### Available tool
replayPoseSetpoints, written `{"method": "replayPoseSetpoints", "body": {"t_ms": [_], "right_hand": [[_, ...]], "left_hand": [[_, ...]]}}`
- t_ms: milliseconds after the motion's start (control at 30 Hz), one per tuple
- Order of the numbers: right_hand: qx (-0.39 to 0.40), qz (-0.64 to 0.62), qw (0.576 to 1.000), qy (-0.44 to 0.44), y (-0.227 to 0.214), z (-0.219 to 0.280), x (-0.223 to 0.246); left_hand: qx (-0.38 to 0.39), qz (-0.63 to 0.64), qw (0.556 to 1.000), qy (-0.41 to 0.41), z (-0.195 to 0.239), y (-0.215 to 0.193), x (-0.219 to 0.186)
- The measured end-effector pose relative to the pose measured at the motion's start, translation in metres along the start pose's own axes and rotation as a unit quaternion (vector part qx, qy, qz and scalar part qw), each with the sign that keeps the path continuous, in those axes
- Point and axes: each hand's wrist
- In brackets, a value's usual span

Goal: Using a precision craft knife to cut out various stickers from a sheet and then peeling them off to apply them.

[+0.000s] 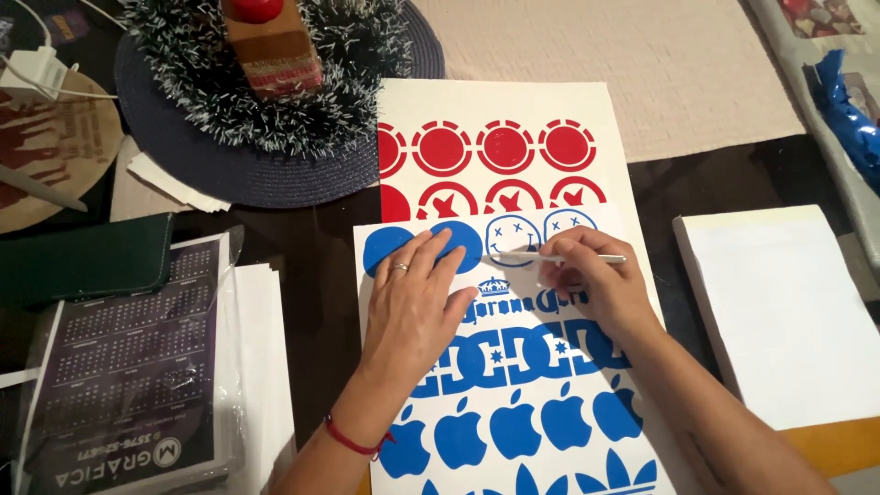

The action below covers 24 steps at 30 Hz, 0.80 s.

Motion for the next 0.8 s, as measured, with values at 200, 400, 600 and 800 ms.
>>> {"method": "replayPoseSetpoints", "body": {"t_ms": [200, 400, 600, 800], "right_hand": [[-0.018, -0.004, 1.000, -0.003, 0.0005, -0.0005, -0.0057], [-0.017, 0.001, 1.000, -0.022, 0.0022, -0.0002, -0.0064], [-0.008, 0.002, 0.999, -0.032, 0.0002, -0.0007, -0.0099], [-0.019, 0.023, 0.999, -0.011, 0.0010, 0.0005, -0.0060]], "left_hand": [[-0.009, -0.008, 1.000, 0.006, 0.0002, 0.0019, -0.0018], [-0.008, -0.015, 1.000, 0.004, 0.0002, 0.0028, -0.0016], [-0.010, -0.022, 1.000, 0.002, 0.0004, 0.0029, -0.0017], [-0.013, -0.020, 1.000, 0.007, 0.0009, 0.0047, -0.0003]]}}
Point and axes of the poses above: each hand's wrist, its own z-axis away from the middle knuckle, its own y-axis out of the palm, x = y × z, and after that the axes turned 2 degrees about -y, right-handed
